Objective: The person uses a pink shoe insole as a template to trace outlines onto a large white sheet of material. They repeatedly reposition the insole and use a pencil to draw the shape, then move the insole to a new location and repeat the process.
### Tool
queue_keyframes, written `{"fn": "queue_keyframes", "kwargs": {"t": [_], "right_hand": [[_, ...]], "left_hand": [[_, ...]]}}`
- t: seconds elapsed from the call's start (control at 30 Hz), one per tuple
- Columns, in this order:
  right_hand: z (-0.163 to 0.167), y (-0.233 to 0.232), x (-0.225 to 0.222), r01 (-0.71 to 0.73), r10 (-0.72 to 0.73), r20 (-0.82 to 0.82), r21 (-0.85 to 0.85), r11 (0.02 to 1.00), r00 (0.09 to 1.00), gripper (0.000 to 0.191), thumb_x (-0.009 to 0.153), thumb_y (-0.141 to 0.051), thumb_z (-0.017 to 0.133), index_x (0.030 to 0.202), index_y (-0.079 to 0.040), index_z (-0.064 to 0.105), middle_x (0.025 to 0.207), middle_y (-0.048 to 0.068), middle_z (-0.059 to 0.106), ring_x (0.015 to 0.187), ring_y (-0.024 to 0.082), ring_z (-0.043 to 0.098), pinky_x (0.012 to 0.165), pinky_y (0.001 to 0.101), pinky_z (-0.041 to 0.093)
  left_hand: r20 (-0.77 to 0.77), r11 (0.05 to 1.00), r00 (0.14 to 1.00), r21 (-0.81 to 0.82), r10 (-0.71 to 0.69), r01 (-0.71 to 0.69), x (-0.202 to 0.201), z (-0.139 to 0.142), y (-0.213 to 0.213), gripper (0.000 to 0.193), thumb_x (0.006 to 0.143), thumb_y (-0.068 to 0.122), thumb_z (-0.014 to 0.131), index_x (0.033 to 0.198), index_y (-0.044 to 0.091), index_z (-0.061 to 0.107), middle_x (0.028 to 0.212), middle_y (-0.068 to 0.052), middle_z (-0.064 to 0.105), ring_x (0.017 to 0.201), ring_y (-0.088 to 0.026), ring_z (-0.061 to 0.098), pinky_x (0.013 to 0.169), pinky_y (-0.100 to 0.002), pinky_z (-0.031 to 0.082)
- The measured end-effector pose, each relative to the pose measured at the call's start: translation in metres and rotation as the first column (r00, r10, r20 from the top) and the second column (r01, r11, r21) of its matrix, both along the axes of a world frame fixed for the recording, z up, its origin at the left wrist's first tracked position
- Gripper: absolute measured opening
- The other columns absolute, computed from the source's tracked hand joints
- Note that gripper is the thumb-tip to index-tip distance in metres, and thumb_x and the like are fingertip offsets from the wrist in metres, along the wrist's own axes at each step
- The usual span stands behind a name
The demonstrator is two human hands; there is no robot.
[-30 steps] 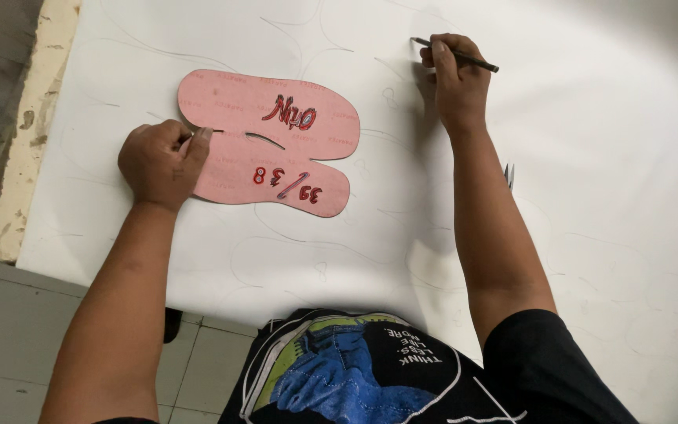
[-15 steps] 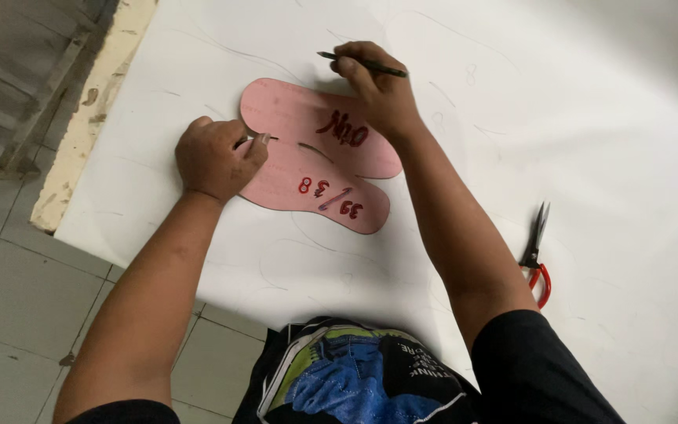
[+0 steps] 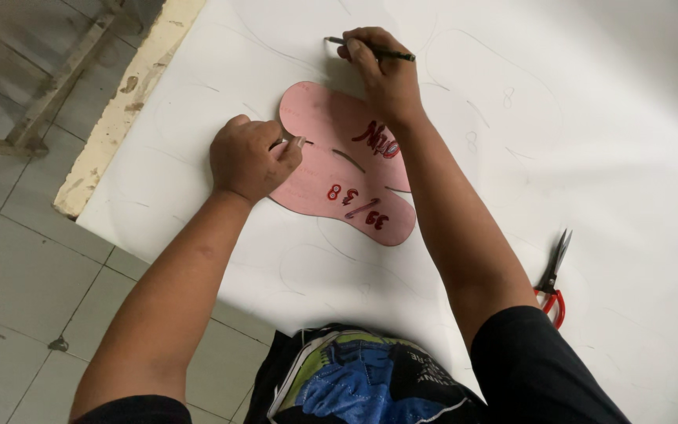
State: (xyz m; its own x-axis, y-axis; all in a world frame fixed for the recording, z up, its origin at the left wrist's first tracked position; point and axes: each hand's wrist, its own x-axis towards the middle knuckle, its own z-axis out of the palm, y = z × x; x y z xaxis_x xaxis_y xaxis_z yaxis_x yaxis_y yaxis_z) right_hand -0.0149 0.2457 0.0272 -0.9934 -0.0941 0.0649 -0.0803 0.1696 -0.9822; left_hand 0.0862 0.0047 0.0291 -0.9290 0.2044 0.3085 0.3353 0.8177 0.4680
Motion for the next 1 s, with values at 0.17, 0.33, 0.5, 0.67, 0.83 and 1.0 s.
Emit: {"fn": "queue_keyframes", "kwargs": {"t": [0.17, 0.33, 0.5, 0.67, 0.83, 1.0], "right_hand": [[-0.001, 0.012, -0.010, 0.095, -0.099, 0.070, 0.054, 0.994, 0.993, 0.020, 0.104, -0.019, 0.060, 0.111, -0.003, 0.069, 0.094, 0.006, 0.077, 0.087, 0.009, 0.071, 0.070, 0.0251, 0.055], [-0.005, 0.033, -0.033, 0.164, -0.170, -0.096, -0.066, 0.984, 0.981, 0.018, 0.109, -0.019, 0.061, 0.114, -0.003, 0.067, 0.100, 0.005, 0.075, 0.089, 0.008, 0.069, 0.068, 0.0241, 0.053], [-0.009, 0.045, -0.051, 0.148, -0.133, 0.087, -0.188, 0.971, 0.987, 0.017, 0.107, -0.017, 0.062, 0.109, -0.001, 0.065, 0.093, 0.005, 0.071, 0.071, 0.007, 0.056, 0.057, 0.0235, 0.042], [-0.013, 0.046, -0.057, 0.164, -0.166, -0.011, -0.074, 0.984, 0.986, 0.018, 0.108, -0.018, 0.061, 0.105, -0.001, 0.066, 0.087, 0.004, 0.068, 0.072, 0.007, 0.058, 0.055, 0.0240, 0.043], [-0.010, 0.041, -0.071, 0.246, -0.249, 0.023, 0.081, 0.966, 0.968, 0.025, 0.105, -0.024, 0.064, 0.092, -0.004, 0.072, 0.080, 0.001, 0.070, 0.063, 0.008, 0.061, 0.052, 0.0254, 0.048], [0.036, 0.046, -0.028, 0.238, -0.244, -0.098, -0.075, 0.968, 0.965, 0.029, 0.109, -0.026, 0.059, 0.097, 0.000, 0.065, 0.086, 0.006, 0.072, 0.078, 0.013, 0.069, 0.073, 0.0297, 0.060]], "left_hand": [[-0.040, 1.000, 0.999, 0.008, -0.010, 0.010, -0.001, -0.004, -0.003, 0.042, 0.084, 0.034, 0.082, 0.063, 0.013, 0.052, 0.060, -0.003, 0.058, 0.062, -0.026, 0.051, 0.054, -0.043, 0.044], [-0.024, 1.000, 1.000, -0.003, -0.011, 0.011, -0.003, -0.006, -0.003, 0.043, 0.085, 0.033, 0.081, 0.062, 0.013, 0.052, 0.058, -0.004, 0.057, 0.059, -0.026, 0.048, 0.052, -0.042, 0.042], [-0.017, 1.000, 1.000, 0.015, -0.016, 0.016, -0.004, -0.004, -0.003, 0.039, 0.084, 0.033, 0.081, 0.064, 0.013, 0.054, 0.060, -0.003, 0.057, 0.061, -0.026, 0.049, 0.053, -0.042, 0.043], [-0.018, 1.000, 1.000, 0.007, 0.002, -0.002, -0.005, -0.004, -0.003, 0.039, 0.082, 0.033, 0.082, 0.063, 0.013, 0.054, 0.060, -0.004, 0.058, 0.062, -0.026, 0.051, 0.052, -0.042, 0.043], [-0.005, 1.000, 1.000, 0.027, -0.008, 0.008, -0.006, -0.004, -0.004, 0.036, 0.082, 0.033, 0.082, 0.066, 0.013, 0.056, 0.061, -0.004, 0.059, 0.062, -0.026, 0.051, 0.053, -0.042, 0.043], [0.006, 1.000, 1.000, 0.008, -0.013, 0.013, -0.005, -0.005, -0.004, 0.038, 0.086, 0.034, 0.081, 0.066, 0.013, 0.057, 0.060, -0.005, 0.059, 0.061, -0.027, 0.052, 0.053, -0.043, 0.043]]}}
